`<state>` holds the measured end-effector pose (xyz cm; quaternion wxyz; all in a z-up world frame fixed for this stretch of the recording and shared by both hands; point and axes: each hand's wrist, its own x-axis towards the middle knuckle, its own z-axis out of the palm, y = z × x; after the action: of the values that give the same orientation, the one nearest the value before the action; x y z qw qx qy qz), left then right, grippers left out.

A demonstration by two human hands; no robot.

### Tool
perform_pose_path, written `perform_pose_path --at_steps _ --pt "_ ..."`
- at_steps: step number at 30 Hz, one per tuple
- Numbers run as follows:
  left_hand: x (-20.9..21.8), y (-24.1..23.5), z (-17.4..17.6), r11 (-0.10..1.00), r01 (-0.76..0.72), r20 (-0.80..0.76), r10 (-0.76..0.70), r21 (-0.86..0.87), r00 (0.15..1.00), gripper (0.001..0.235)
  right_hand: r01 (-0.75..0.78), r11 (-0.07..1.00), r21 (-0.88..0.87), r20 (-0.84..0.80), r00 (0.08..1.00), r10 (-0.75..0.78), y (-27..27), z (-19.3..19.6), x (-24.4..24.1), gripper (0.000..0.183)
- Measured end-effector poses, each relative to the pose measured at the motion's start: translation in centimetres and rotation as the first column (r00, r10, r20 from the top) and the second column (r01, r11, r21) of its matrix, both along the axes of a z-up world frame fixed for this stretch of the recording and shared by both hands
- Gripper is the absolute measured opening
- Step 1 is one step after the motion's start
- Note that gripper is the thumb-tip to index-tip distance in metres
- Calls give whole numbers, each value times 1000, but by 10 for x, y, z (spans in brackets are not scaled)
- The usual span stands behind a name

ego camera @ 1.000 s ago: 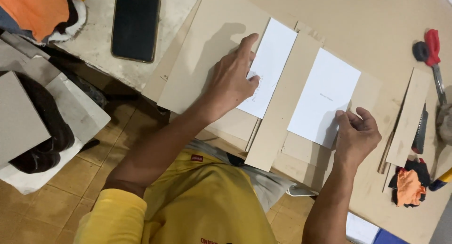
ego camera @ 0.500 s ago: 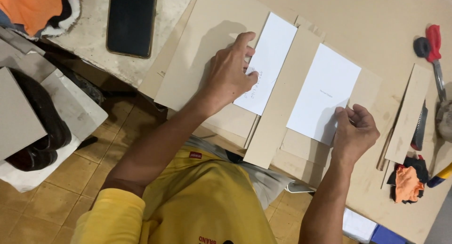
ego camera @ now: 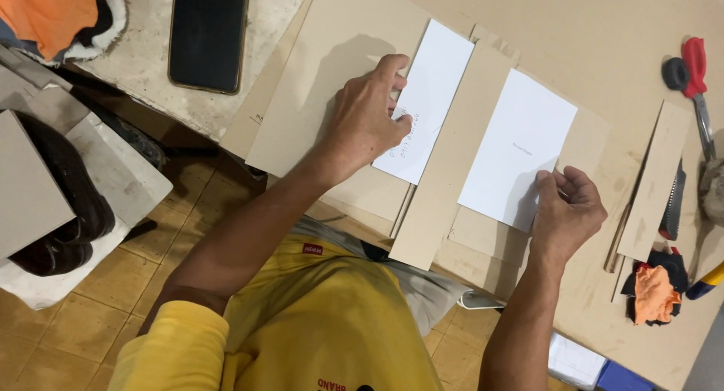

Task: Cutting strips of cardboard using a utility knife and a cardboard guide on a work surface.

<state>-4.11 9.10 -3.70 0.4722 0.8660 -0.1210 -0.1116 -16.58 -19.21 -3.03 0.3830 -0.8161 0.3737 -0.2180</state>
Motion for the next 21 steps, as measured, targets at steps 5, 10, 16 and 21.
perform_pose_path --at_steps 5,10,16,21 --pt "0 -1 0 1000 6 -1 -6 5 1000 70 -15 1000 -7 15 1000 15 -5 -4 -1 28" --pt "7 2 6 994 113 44 -113 -8 993 64 -67 978 -197 41 996 76 -29 -35 -5 35" --pt "6 -29 27 911 367 235 -405 190 884 57 -3 984 -181 40 999 11 -7 -19 -3 41" --pt "11 -60 30 736 644 282 -676 209 681 42 46 994 -98 101 994 -36 -7 -22 -2 42"
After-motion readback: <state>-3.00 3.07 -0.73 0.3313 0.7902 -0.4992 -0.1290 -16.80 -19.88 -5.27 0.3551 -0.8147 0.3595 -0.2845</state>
